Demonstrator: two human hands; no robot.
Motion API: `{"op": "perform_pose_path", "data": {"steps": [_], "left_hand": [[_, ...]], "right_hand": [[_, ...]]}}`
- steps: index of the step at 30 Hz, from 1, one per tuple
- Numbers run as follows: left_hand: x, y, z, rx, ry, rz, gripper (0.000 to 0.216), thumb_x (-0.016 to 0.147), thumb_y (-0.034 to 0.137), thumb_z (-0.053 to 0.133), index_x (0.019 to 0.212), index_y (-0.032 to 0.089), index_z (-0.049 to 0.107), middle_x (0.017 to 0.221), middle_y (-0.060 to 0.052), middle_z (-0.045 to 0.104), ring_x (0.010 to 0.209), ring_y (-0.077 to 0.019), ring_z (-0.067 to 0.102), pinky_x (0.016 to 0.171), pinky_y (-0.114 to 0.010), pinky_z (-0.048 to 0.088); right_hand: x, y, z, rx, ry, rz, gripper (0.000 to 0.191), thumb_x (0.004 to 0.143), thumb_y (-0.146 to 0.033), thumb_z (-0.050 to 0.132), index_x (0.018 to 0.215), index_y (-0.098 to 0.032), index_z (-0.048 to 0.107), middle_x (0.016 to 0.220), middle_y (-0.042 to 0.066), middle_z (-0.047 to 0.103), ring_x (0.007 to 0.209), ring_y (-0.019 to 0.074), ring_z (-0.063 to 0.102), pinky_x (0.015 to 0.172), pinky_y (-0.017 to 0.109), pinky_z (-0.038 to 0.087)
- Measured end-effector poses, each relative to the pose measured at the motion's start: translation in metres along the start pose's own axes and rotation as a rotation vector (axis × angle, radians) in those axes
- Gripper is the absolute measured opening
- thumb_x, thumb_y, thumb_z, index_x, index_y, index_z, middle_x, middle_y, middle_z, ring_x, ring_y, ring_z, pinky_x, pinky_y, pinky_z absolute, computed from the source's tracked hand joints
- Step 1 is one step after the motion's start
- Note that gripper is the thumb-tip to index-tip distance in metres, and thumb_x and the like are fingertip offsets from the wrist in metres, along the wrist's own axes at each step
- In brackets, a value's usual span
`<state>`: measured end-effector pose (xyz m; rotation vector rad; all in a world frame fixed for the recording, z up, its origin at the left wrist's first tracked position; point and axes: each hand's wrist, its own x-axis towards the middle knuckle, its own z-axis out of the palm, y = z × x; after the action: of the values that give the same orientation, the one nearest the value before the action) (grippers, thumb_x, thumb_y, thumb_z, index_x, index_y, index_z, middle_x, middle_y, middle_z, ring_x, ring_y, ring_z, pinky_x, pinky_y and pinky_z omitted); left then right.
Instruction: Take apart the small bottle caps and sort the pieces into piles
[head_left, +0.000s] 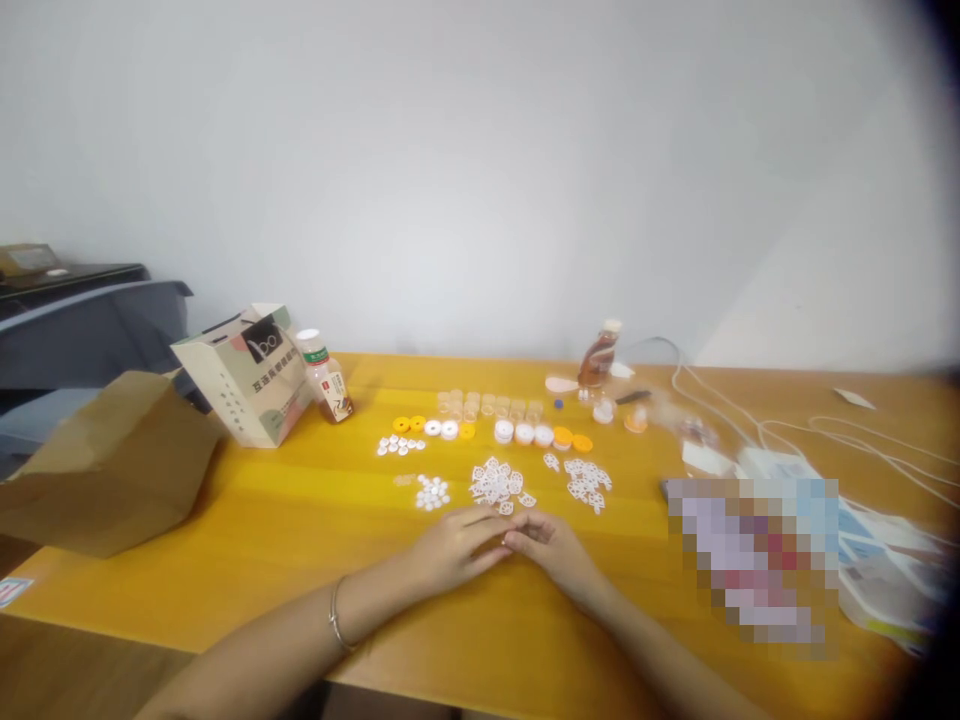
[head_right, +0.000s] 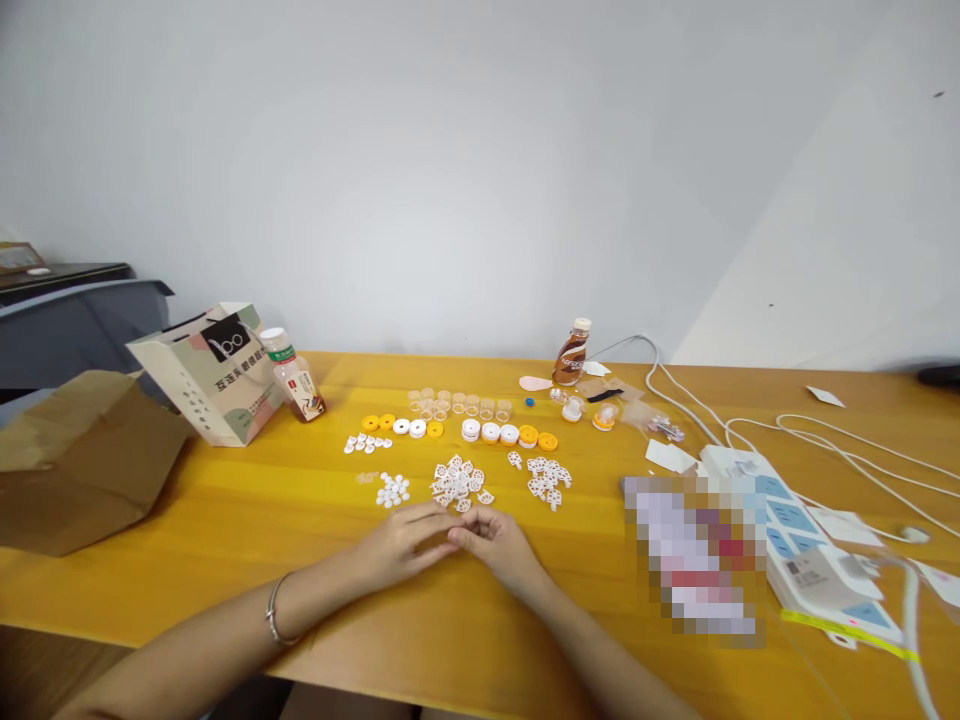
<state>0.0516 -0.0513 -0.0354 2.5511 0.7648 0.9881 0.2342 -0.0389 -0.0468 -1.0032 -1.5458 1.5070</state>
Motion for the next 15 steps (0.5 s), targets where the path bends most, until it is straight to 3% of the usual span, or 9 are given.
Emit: {"op": "perform_pose_path", "data": {"steps": [5, 9, 12, 15], "left_hand": [[-0.001, -0.002, 0.006, -0.018, 0.080, -0.013, 0.026, 0.089, 0.021, 0.045, 0.114, 0.019, 0.055, 0.092, -0.008, 0.062, 0.082, -0.0143, 0.059, 0.073, -0.024, 0.050], [-0.003, -0.007, -0.003, 0.019, 0.076, -0.027, 0.028, 0.089, 0.015, 0.041, 0.112, 0.019, 0.057, 0.091, -0.007, 0.062, 0.082, -0.0141, 0.059, 0.073, -0.024, 0.050], [-0.008, -0.019, -0.021, 0.103, 0.088, -0.119, 0.026, 0.089, 0.014, 0.040, 0.101, 0.019, 0.062, 0.088, -0.006, 0.063, 0.079, -0.0141, 0.059, 0.071, -0.024, 0.049], [-0.016, -0.036, -0.048, 0.176, 0.118, -0.275, 0.019, 0.088, 0.020, 0.046, 0.088, 0.018, 0.064, 0.080, -0.005, 0.063, 0.072, -0.0134, 0.059, 0.067, -0.023, 0.047]], "right_hand": [[-0.001, 0.000, 0.003, -0.001, -0.004, -0.003, 0.033, 0.062, -0.050, 0.070, 0.069, -0.019, 0.061, 0.069, -0.001, 0.064, 0.069, 0.0164, 0.060, 0.073, 0.032, 0.048], [0.000, -0.004, -0.002, -0.076, 0.004, -0.036, 0.030, 0.064, -0.049, 0.068, 0.073, -0.020, 0.064, 0.074, 0.001, 0.067, 0.072, 0.0175, 0.061, 0.075, 0.033, 0.048], [0.010, -0.015, -0.029, -0.222, 0.211, -0.068, 0.031, 0.068, -0.050, 0.063, 0.078, -0.020, 0.064, 0.079, 0.003, 0.067, 0.075, 0.0192, 0.060, 0.074, 0.033, 0.047], [0.029, -0.029, -0.082, -0.398, 0.560, -0.129, 0.037, 0.072, -0.052, 0.057, 0.086, -0.018, 0.062, 0.086, 0.007, 0.066, 0.078, 0.0210, 0.059, 0.071, 0.035, 0.046]]}}
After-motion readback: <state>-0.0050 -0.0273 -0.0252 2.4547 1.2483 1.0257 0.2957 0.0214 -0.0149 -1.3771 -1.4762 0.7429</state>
